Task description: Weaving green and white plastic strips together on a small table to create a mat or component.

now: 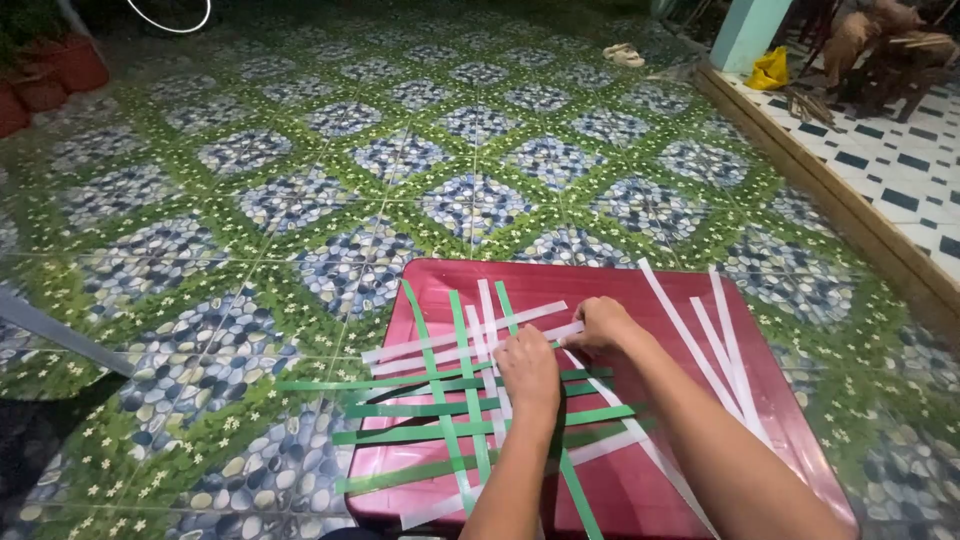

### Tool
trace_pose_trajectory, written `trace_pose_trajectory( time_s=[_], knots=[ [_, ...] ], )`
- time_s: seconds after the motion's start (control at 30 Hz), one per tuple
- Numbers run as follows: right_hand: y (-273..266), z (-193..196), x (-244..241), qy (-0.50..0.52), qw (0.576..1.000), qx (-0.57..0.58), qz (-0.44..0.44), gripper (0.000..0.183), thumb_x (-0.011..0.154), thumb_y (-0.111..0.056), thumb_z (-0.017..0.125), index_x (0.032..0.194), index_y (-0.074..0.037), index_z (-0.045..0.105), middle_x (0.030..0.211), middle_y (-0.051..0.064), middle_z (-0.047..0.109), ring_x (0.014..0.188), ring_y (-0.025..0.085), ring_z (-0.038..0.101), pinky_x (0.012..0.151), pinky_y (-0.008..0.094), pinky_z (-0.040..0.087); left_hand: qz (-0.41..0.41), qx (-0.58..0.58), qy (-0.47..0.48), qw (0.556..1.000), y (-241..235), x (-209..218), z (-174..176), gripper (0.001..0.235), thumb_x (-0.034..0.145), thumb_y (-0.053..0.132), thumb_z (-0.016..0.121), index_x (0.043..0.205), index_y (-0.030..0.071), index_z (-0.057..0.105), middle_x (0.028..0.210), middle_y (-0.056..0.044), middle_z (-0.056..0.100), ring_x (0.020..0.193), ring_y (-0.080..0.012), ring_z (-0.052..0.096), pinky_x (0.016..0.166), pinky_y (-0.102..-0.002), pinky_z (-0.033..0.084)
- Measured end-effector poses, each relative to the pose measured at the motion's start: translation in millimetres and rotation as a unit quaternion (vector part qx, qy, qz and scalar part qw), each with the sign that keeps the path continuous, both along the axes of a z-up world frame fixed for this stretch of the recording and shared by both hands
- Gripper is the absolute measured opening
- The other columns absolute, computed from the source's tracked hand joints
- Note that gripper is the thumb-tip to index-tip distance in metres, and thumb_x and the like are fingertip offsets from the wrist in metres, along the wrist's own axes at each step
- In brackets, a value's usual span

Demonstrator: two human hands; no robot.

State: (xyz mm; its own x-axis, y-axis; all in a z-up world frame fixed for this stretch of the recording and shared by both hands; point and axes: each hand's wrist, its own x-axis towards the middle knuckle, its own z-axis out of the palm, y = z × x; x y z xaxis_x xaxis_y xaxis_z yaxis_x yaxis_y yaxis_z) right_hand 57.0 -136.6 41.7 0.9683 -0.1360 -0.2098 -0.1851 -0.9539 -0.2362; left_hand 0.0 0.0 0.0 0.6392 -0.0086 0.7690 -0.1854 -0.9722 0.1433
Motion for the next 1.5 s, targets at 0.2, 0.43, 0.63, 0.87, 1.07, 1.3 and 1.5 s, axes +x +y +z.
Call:
trace_pose_trajectory(
  time_s=[0.2, 0.43, 0.63, 0.87, 1.07, 1.3, 1.5],
  knots=[
    [10.3, 18.0, -8.9, 0.007, 1.0, -0.001, 0.016, 0.039, 0.059, -0.041, 0.073, 0.086, -0.014, 0.066, 0.091, 0.014, 0.066, 0.096, 0.029, 0.062, 0.079, 0.04, 0.051, -0.008, -0.001, 0.007, 1.0, -0.4, -0.5, -3.0, 0.011, 0.078, 0.007, 0.047, 0.075, 0.009, 0.057, 0.06, -0.003, 0.052, 0.059, -0.0215, 0.051, 0.053, -0.039, 0.038],
    [13.1, 25.7, -21.4, -0.005, 0.996, 0.083, -0.012, 0.029, 0.056, -0.03, 0.073, 0.082, -0.019, 0.069, 0.081, 0.007, 0.068, 0.089, 0.025, 0.064, 0.074, 0.038, 0.051, -0.006, -0.02, 0.017, 1.0, 0.0, -0.8, -3.4, 0.018, 0.08, 0.004, 0.043, 0.085, 0.007, 0.059, 0.064, -0.006, 0.053, 0.061, -0.0241, 0.052, 0.055, -0.042, 0.038],
    [22.8, 48.4, -37.8, -0.024, 0.994, 0.101, 0.017, 0.03, 0.062, -0.018, 0.071, 0.09, -0.009, 0.067, 0.087, 0.015, 0.067, 0.094, 0.031, 0.062, 0.079, 0.041, 0.048, -0.018, -0.032, 0.042, 0.998, 2.8, -5.0, 3.3, 0.019, 0.08, 0.005, 0.04, 0.087, 0.007, 0.058, 0.066, -0.005, 0.055, 0.062, -0.0233, 0.053, 0.057, -0.043, 0.038],
    [32.0, 73.9, -60.9, -0.025, 0.99, 0.12, 0.068, 0.031, 0.074, -0.027, 0.064, 0.1, -0.011, 0.064, 0.096, 0.014, 0.067, 0.099, 0.031, 0.059, 0.085, 0.041, 0.047, -0.038, -0.035, 0.035, 0.998, 1.6, -3.7, 0.3, 0.02, 0.077, 0.003, 0.043, 0.088, 0.006, 0.059, 0.067, -0.007, 0.054, 0.063, -0.0246, 0.052, 0.058, -0.046, 0.038],
    [16.4, 61.0, -49.4, -0.001, 0.987, 0.126, 0.104, 0.051, 0.06, -0.025, 0.08, 0.105, -0.01, 0.063, 0.104, 0.014, 0.063, 0.104, 0.031, 0.057, 0.089, 0.041, 0.047, -0.044, -0.039, 0.021, 0.998, 0.2, -4.5, -0.4, 0.019, 0.074, 0.002, 0.044, 0.085, 0.004, 0.059, 0.065, -0.008, 0.052, 0.061, -0.0253, 0.051, 0.057, -0.048, 0.037],
    [14.3, 60.6, -41.0, 0.01, 0.986, 0.125, 0.109, 0.046, 0.06, -0.025, 0.078, 0.102, -0.011, 0.064, 0.104, 0.011, 0.066, 0.104, 0.032, 0.057, 0.088, 0.042, 0.046, -0.05, -0.045, -0.022, 0.997, 1.7, -3.2, -4.3, 0.019, 0.071, -0.001, 0.044, 0.083, 0.002, 0.059, 0.062, -0.008, 0.049, 0.057, -0.0246, 0.049, 0.055, -0.047, 0.036],
    [18.9, 71.6, -34.5, 0.016, 0.983, 0.15, 0.106, 0.037, 0.063, -0.019, 0.076, 0.098, -0.012, 0.067, 0.099, 0.01, 0.069, 0.101, 0.029, 0.061, 0.089, 0.039, 0.046, -0.039, -0.05, -0.041, 0.997, 0.9, -4.6, -4.5, 0.02, 0.07, -0.001, 0.045, 0.084, 0.002, 0.059, 0.06, -0.007, 0.046, 0.054, -0.0237, 0.046, 0.056, -0.05, 0.035]
  ],
)
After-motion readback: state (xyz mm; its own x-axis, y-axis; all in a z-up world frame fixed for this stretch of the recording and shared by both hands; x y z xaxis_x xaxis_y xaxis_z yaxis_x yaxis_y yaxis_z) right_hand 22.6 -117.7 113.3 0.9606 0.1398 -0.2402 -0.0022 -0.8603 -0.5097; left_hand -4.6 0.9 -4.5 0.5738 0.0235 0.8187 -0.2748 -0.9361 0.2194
